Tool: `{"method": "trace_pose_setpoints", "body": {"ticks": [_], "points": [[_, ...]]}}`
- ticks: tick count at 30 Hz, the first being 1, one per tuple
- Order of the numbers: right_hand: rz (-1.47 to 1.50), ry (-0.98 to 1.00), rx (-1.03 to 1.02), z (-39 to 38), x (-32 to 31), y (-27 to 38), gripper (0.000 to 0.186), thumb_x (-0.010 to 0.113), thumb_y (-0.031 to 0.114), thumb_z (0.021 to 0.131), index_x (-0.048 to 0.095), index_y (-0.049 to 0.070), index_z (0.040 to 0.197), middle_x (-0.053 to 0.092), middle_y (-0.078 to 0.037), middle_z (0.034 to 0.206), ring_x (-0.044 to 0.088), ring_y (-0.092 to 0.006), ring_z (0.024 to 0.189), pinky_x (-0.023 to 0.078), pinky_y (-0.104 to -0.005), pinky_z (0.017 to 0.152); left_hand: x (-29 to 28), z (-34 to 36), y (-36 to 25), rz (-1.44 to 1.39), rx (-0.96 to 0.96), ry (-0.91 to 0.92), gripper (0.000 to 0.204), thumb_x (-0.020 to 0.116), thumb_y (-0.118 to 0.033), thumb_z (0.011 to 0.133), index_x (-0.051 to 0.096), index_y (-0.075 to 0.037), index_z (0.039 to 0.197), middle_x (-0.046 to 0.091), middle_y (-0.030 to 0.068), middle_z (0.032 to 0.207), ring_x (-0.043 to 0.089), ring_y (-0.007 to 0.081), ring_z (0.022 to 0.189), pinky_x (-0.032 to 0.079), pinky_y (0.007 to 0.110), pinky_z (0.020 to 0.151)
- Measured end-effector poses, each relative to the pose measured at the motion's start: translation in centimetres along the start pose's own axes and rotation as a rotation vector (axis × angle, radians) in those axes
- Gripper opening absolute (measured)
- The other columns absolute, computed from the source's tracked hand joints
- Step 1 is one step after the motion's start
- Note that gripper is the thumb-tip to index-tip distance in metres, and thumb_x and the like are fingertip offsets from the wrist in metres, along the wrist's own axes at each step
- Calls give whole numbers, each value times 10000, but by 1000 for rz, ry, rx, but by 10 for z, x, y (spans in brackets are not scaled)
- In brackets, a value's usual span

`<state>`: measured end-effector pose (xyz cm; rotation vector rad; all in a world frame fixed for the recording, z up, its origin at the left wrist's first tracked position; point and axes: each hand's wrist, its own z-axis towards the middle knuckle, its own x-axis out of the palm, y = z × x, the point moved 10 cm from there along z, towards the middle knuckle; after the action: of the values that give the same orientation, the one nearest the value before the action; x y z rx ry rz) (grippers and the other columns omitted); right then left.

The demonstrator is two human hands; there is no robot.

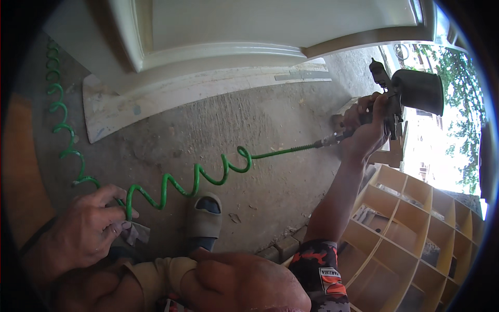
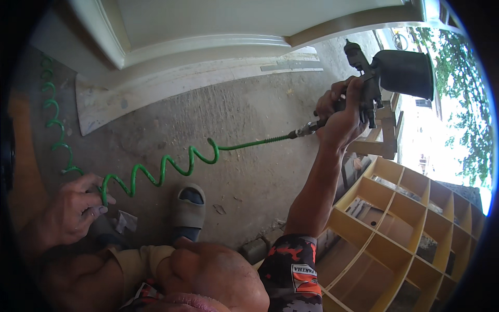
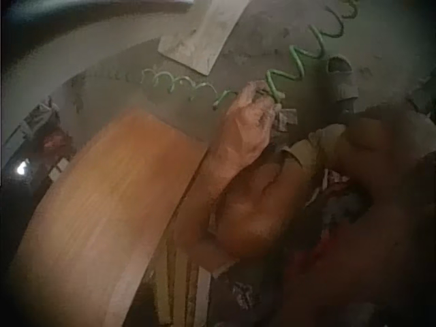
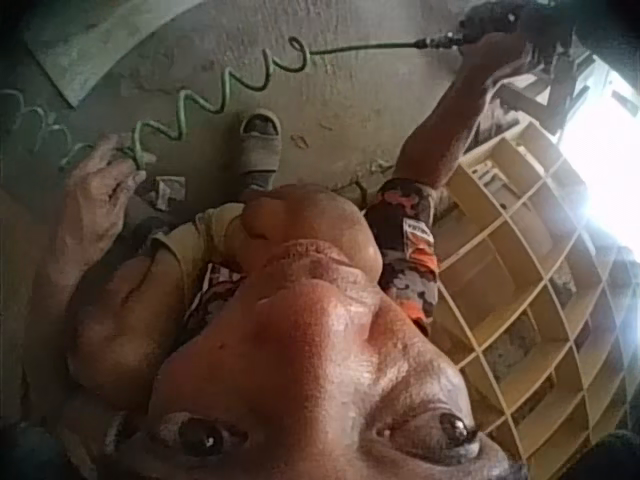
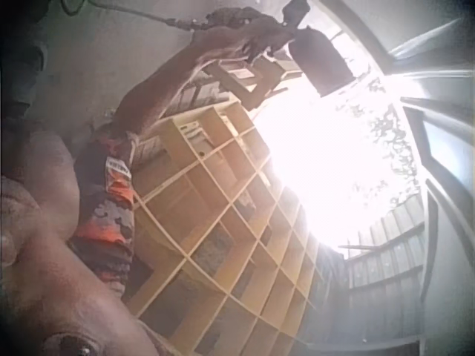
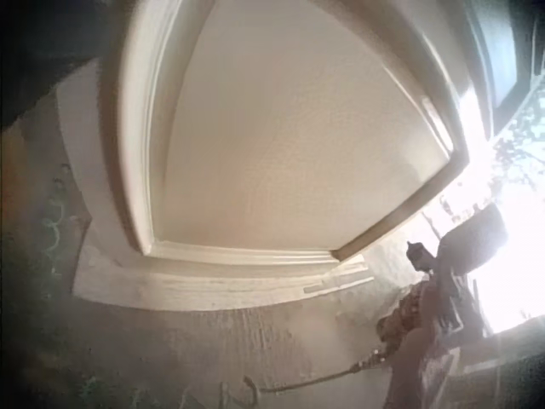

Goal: The person uses a spray gun to apply paint to the lower sections and trim of a wooden furniture piece, while holding a green air hose in their other hand.

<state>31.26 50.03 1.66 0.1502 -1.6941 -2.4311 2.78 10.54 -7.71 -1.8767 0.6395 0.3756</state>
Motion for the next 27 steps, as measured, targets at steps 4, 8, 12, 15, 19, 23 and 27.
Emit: {"method": "trace_pose_setpoints", "body": {"ticks": [4, 8, 12, 15, 19, 23, 27], "points": [[28, 48, 14, -29, 24, 6, 306, 610, 323, 1168, 574, 59, 1015, 503, -28, 735, 365, -78, 439, 256, -283, 409, -3, -6, 11, 0, -1, 20, 214, 695, -16, 956, 818, -41, 1128, 692, 219, 1257, 752, 419, 1014, 610, 490, 895], [49, 64, 35, -58, 59, 10, 313, 630, 323, 1161, 587, 60, 998, 493, -3, 720, 363, -63, 458, 240, -269, 413, -11, -27, 25, 61, -35, 6, 212, 697, -29, 967, 818, -44, 1142, 692, 215, 1241, 738, 421, 1054, 598, 491, 924], [65, 44, 80, -85, 72, 14, 308, 651, 310, 1151, 598, 61, 979, 491, 18, 703, 371, -50, 478, 238, -267, 417, -14, -35, 35, 62, -41, 23, 205, 706, -59, 983, 813, -47, 1157, 692, 211, 1239, 725, 422, 1085, 578, 495, 955], [-1, 48, 75, -107, 83, 15, 258, 668, 298, 1135, 620, 60, 1049, 499, 9, 725, 353, -54, 473, 227, -266, 426, -7, -31, 59, 63, -6, 20, 198, 706, -90, 999, 813, -52, 1161, 695, 204, 1238, 722, 418, 1089, 574, 491, 961], [78, 138, 59, -126, 116, 25, 241, 675, 271, 1129, 629, 59, 1024, 484, 50, 715, 347, -25, 500, 216, -251, 437, -19, -51, 62, 107, -91, 26, 217, 681, -134, 1027, 807, -19, 1161, 698, 220, 1231, 684, 420, 1156, 546, 489, 997], [1, 178, 41, -148, 138, 29, 188, 698, 197, 1104, 667, 20, 1052, 522, 41, 682, 436, -43, 543, 316, -260, 487, -13, -54, 87, 107, -98, 25, 243, 685, -156, 1037, 802, -34, 1212, 682, 208, 1238, 676, 407, 1157, 542, 482, 992], [-85, 277, -33, -168, 157, 37, 135, 752, 104, 1047, 669, -2, 1062, 613, -23, 729, 552, -111, 606, 466, -304, 576, -12, -59, 94, 120, -112, 18, 239, 680, -153, 1045, 795, -40, 1221, 682, 203, 1226, 676, 405, 1155, 540, 487, 1003]]}}
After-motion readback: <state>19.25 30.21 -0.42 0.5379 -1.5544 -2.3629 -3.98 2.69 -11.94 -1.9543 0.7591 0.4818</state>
